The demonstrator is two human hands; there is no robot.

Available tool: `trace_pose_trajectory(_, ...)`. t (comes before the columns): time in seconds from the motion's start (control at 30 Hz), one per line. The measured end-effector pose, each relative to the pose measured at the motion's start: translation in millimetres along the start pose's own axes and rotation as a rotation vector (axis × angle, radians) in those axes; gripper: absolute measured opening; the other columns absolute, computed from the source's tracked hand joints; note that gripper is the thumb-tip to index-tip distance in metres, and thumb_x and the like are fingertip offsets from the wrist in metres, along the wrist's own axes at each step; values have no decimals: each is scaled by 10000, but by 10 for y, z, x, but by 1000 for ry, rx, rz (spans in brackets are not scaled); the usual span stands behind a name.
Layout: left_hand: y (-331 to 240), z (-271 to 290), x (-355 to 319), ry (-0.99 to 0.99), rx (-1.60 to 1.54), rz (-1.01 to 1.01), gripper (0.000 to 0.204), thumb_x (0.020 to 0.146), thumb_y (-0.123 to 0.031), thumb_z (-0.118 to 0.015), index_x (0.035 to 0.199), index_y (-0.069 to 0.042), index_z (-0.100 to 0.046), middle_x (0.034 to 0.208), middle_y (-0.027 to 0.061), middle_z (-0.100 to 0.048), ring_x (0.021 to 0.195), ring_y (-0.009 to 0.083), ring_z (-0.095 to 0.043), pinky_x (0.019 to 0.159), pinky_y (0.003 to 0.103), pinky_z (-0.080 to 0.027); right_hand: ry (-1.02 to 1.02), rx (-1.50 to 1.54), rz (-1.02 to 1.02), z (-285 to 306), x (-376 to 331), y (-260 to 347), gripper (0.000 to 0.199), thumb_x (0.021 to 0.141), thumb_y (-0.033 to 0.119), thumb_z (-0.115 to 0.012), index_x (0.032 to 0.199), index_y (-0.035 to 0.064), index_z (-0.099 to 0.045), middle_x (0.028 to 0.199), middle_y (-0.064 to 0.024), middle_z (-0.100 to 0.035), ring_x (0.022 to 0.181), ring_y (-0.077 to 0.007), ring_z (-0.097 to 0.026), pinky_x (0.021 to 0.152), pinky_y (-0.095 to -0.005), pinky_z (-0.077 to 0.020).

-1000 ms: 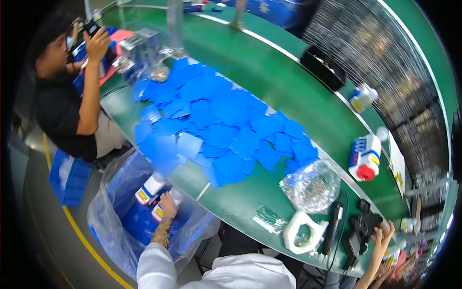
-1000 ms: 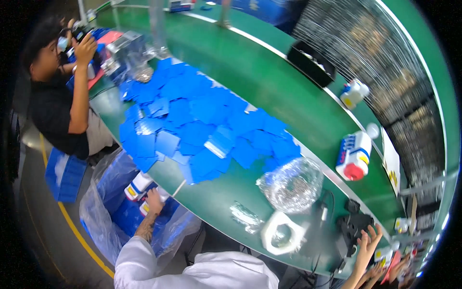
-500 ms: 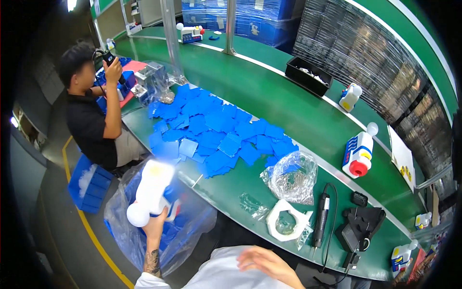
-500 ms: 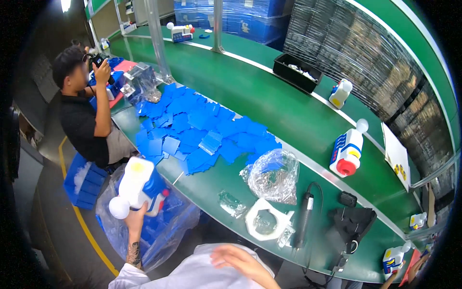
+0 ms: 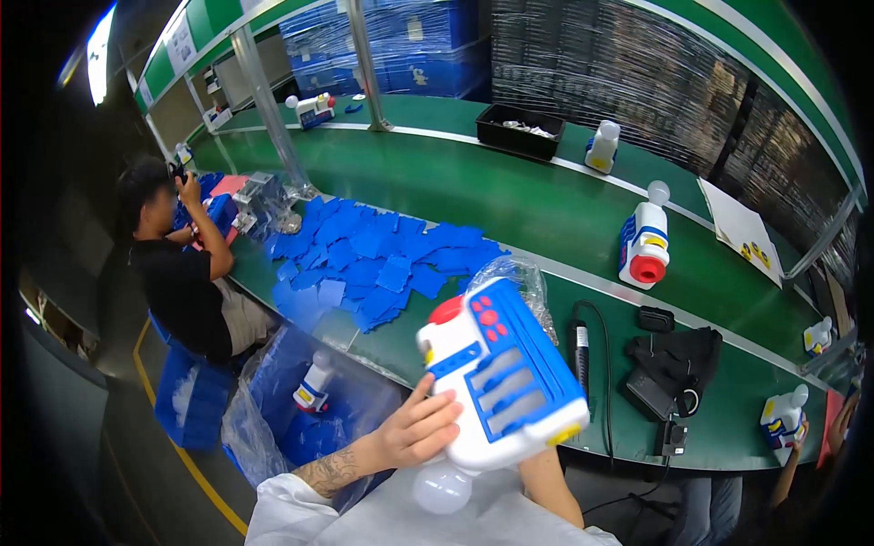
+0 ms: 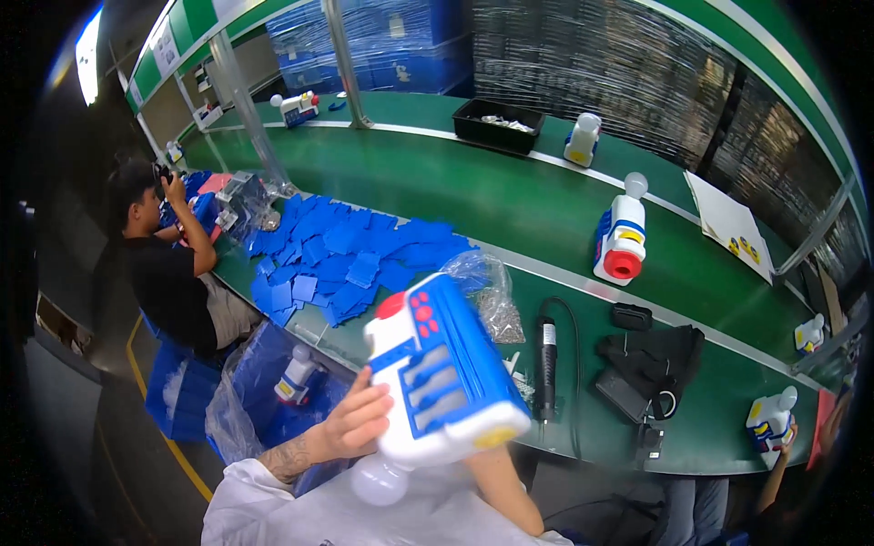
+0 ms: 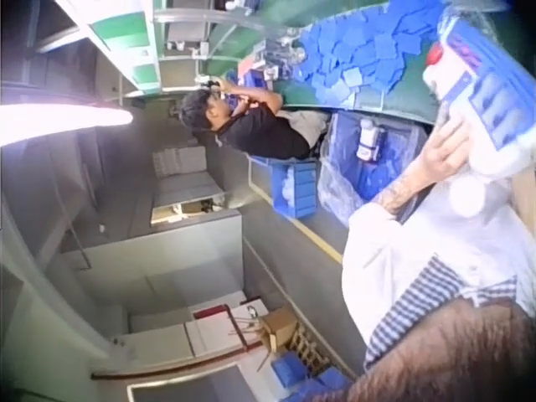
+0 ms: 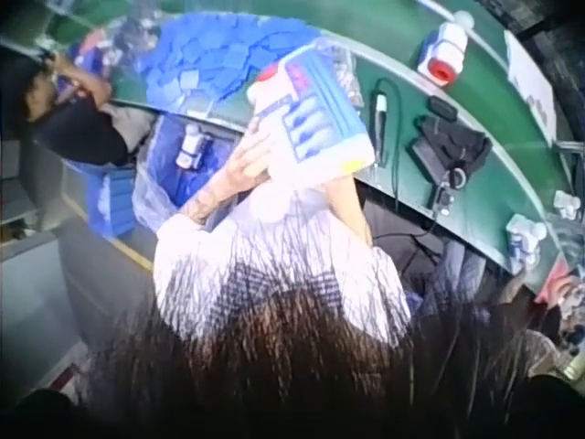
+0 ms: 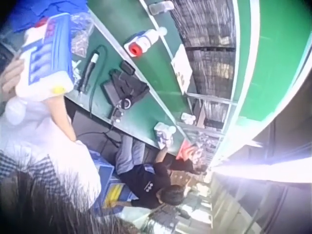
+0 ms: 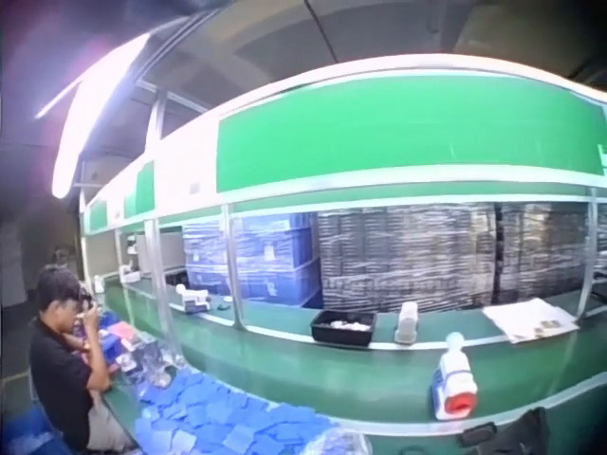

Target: Assembling plastic device components on a factory production line using an electric screwdriver.

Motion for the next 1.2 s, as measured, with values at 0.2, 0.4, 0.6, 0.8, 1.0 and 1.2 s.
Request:
trace_pose_trajectory(0.2,340,-325,92,361,-638,561,395,821,4,-512,1207,12,-427,1199,185,-505,1141,288,-480,977,382,-370,-181,-320,286,294,-523,554,1012,673,621,-619,1375,49,-165,1372,-203,-269,1231,-345,-332,977,-511,-322)
trace_pose_trajectory(0.4,480,-749,58,205,-614,657,777,823,-292,-579,1366,27,-123,1335,239,-303,1159,312,-435,930,381,-381,-284,-1117,462,572,-561,495,1020,750,550,-592,1386,-20,-35,1427,-145,-169,1313,-235,-178,1058,-351,-167)
trace_pose_trajectory(0.6,560,-959,-200,263,-696,990,772,815,-287,-598,1359,29,-151,1298,256,-344,1175,325,-410,959,390,-342,-441,-1652,329,729,-622,586,624,839,186,-525,1348,-35,-240,1380,-193,-302,1272,-255,-306,1029,-333,-247)
trace_pose_trajectory(0.8,466,-943,-232,217,-750,1097,797,791,-318,-635,1341,33,-177,1253,255,-391,1071,319,-504,834,373,-460,-452,-1413,334,676,-677,628,651,813,72,-488,1371,-22,-167,1400,-201,-249,1288,-289,-277,1036,-357,-239)
trace_pose_trajectory(1.0,528,-897,-156,217,-667,1081,803,769,-332,-654,1339,24,-215,1223,244,-435,970,294,-553,688,327,-509,-586,-1116,519,431,-477,397,751,836,277,-511,1388,-9,-90,1392,-181,-223,1271,-259,-263,1034,-346,-215)
trace_pose_trajectory(1.2,745,-905,-301,250,-701,990,617,845,-248,-559,1346,-42,-263,1132,183,-511,998,230,-537,751,333,-494,-643,-1175,497,445,-395,402,729,838,291,-509,1388,15,-119,1345,-189,-299,1216,-262,-337,1009,-352,-254)
Point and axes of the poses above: each hand's wrist, its own x-axis towards the middle knuckle, its own z-axis out of the back of the hand, y = z × x, the point moved 5 cm from there along x, towards the middle knuckle
